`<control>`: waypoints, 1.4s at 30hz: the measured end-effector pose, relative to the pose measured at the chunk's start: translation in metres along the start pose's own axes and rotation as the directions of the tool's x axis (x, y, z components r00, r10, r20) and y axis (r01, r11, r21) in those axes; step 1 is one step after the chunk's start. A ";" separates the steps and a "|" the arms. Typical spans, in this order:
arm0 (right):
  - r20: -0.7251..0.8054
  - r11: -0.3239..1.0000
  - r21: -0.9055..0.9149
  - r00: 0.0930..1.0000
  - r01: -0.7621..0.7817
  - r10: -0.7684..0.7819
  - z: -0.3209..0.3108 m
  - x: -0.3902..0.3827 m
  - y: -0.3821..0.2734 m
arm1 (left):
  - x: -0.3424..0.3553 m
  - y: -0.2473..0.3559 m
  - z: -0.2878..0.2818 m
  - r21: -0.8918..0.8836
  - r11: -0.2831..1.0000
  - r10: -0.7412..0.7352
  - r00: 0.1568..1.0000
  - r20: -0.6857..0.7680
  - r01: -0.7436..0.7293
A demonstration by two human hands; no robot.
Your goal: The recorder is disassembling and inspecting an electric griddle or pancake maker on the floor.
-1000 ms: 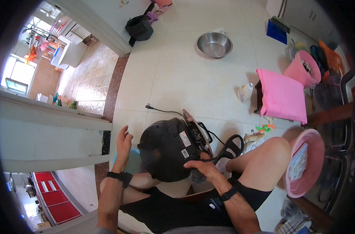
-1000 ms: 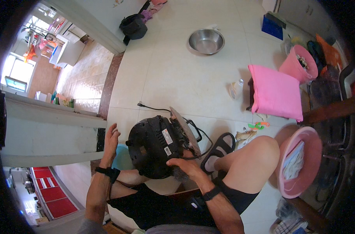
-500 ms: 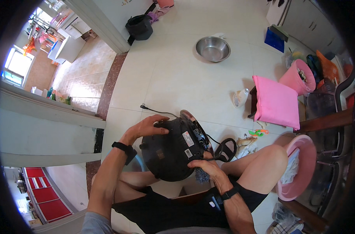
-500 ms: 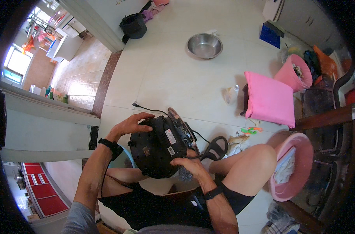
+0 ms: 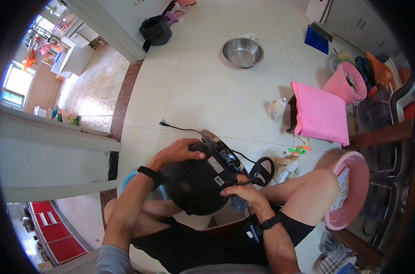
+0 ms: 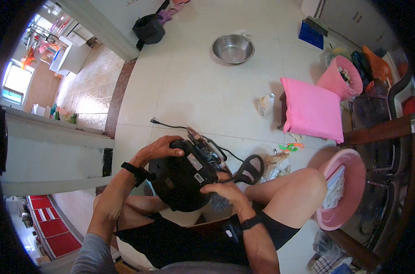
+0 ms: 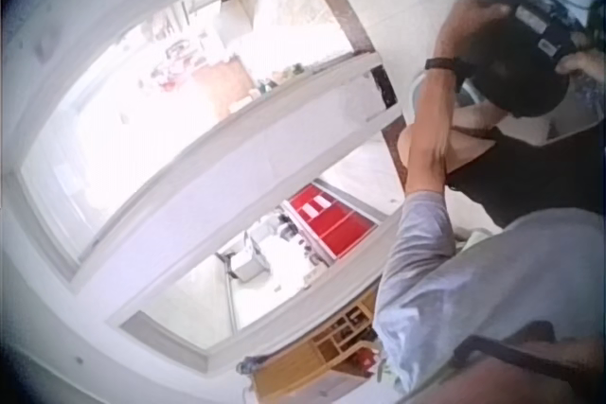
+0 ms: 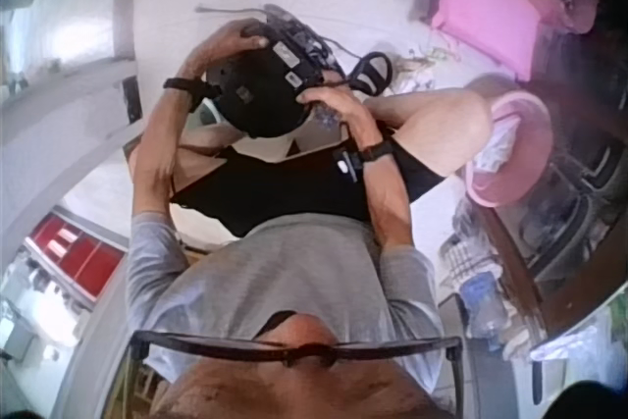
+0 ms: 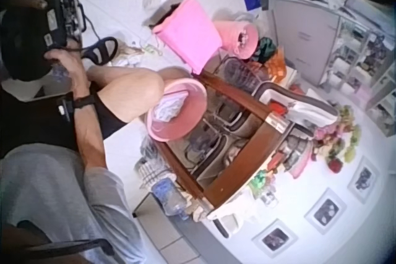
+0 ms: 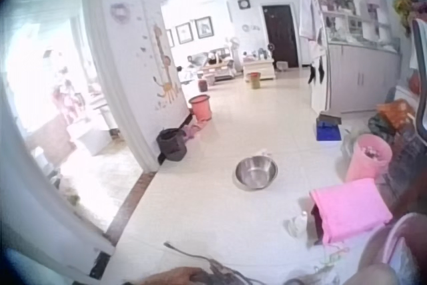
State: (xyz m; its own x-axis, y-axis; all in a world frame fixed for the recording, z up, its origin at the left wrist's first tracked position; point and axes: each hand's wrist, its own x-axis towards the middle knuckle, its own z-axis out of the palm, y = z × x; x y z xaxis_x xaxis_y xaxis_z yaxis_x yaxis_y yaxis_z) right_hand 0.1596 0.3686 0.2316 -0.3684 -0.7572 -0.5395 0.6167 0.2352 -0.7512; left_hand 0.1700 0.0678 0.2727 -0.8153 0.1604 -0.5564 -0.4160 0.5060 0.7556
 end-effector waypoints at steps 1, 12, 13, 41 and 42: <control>0.002 1.000 -0.002 1.000 0.004 -0.004 -0.002 0.001 0.001 | -0.001 -0.001 0.000 -0.049 0.999 0.002 1.000 0.016 -0.001; -0.057 0.998 -0.051 0.998 0.028 -0.031 -0.006 0.011 0.004 | -0.015 0.003 -0.001 -0.187 0.981 0.058 0.998 0.024 -0.052; -0.074 0.998 -0.048 0.996 0.036 -0.039 -0.003 0.011 0.004 | -0.016 0.004 0.000 -0.183 0.983 0.021 1.000 0.014 -0.018; -0.052 0.991 -0.043 0.991 0.125 -0.127 -0.012 0.008 0.014 | -0.020 -0.016 0.012 -0.178 0.980 0.094 0.996 -0.003 -0.093; -0.054 0.991 -0.046 0.991 0.123 -0.126 -0.013 0.007 0.015 | -0.020 -0.019 0.012 -0.180 0.979 0.097 0.995 -0.002 -0.095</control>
State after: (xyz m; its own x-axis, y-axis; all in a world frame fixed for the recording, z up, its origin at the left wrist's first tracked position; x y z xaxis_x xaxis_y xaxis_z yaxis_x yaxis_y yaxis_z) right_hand 0.1570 0.3744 0.2115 -0.4798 -0.7467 -0.4606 0.5343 0.1677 -0.8285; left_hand 0.1993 0.0646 0.2655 -0.8527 0.2064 -0.4800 -0.4022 0.3272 0.8551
